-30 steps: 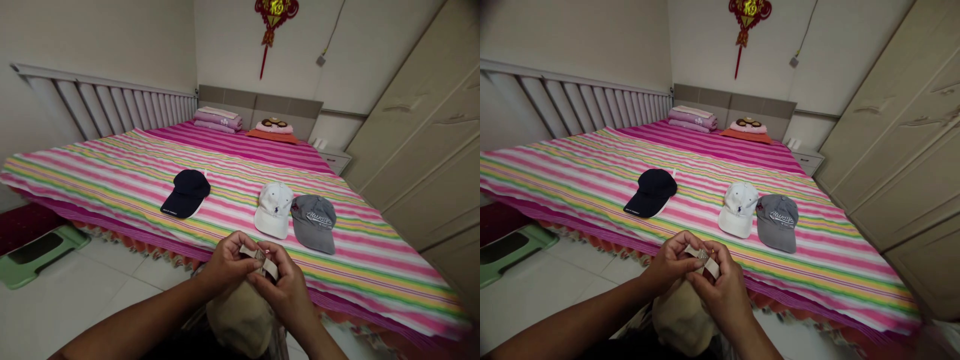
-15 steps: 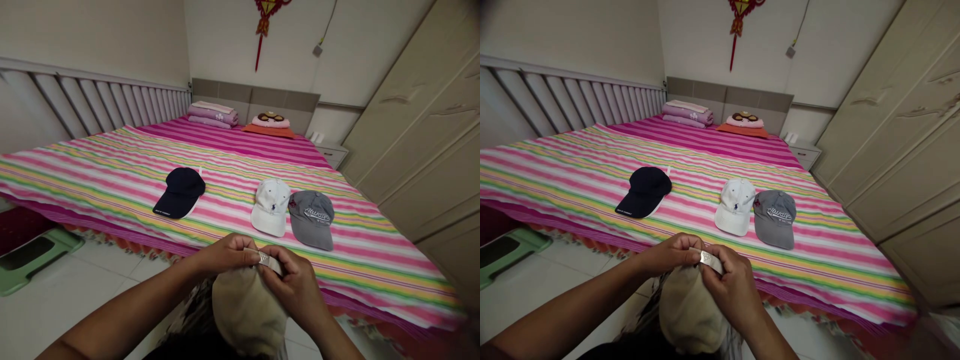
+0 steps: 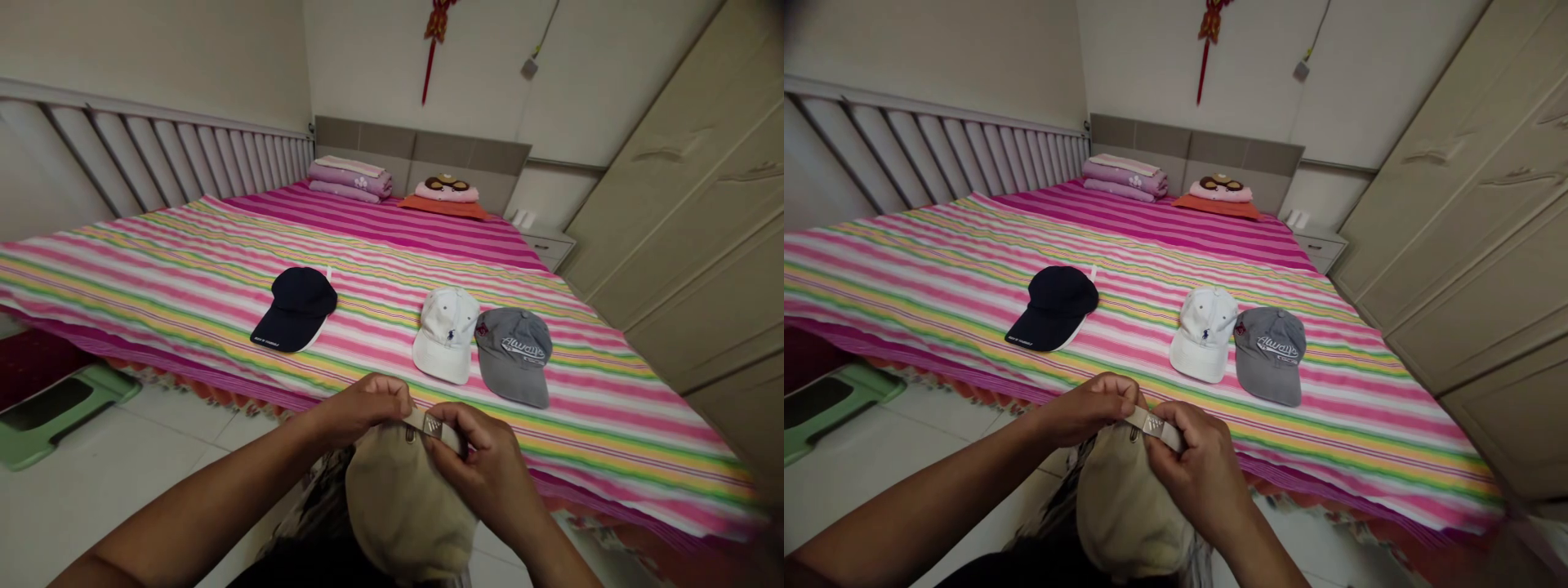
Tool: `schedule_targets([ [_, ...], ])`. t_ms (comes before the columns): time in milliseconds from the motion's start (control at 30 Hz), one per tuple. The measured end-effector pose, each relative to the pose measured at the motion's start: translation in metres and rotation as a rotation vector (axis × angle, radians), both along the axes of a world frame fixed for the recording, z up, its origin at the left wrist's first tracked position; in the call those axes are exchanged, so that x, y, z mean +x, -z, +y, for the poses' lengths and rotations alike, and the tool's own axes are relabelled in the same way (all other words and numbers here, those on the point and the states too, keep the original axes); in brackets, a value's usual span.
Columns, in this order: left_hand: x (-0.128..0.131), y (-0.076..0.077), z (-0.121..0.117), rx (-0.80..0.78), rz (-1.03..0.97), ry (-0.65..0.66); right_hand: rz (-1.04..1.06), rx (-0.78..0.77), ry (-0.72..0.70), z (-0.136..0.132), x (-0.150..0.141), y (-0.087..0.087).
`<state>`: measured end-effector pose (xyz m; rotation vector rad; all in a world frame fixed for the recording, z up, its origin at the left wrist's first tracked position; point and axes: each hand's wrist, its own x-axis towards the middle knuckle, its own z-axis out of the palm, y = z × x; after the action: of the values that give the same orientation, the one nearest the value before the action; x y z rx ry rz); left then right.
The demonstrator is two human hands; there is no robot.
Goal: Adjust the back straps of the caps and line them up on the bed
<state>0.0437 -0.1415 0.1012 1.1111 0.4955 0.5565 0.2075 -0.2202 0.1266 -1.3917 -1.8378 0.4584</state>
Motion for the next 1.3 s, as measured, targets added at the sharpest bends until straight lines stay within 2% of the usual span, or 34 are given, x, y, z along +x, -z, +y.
schedule_targets([
  [167, -0.002, -0.017, 0.001, 0.039, 0.145, 0.121, 0.045, -0.046, -0.026, 0.000, -0.005, 0.000],
  [233, -0.003, -0.021, 0.001, 0.044, 0.190, 0.150, 0.209, -0.174, -0.074, 0.000, -0.004, 0.001],
  [367, -0.007, -0.018, 0.000, 0.040, 0.147, 0.085, 0.648, -0.557, -0.222, 0.005, 0.006, 0.007],
  [467, -0.011, -0.016, 0.001, 0.024, 0.127, 0.071, 0.722, -0.711, -0.277, 0.007, 0.014, 0.012],
  [667, -0.015, -0.015, 0.001, -0.038, 0.130, 0.125, 0.917, -0.698, -0.188, 0.007, 0.007, 0.013],
  [767, -0.016, -0.011, 0.002, -0.052, 0.121, 0.124, 0.908, -0.687, -0.172, 0.007, 0.003, 0.012],
  [967, -0.016, -0.007, 0.002, -0.057, 0.103, 0.133, 0.756, -0.735, -0.291, 0.008, 0.003, 0.006],
  [1133, -0.014, -0.010, -0.001, -0.038, 0.127, 0.103, 0.732, -0.703, -0.203, 0.009, -0.004, 0.001],
  [1300, -0.012, -0.012, -0.005, -0.056, 0.103, 0.047, 0.730, -0.667, -0.157, 0.007, -0.008, 0.003],
])
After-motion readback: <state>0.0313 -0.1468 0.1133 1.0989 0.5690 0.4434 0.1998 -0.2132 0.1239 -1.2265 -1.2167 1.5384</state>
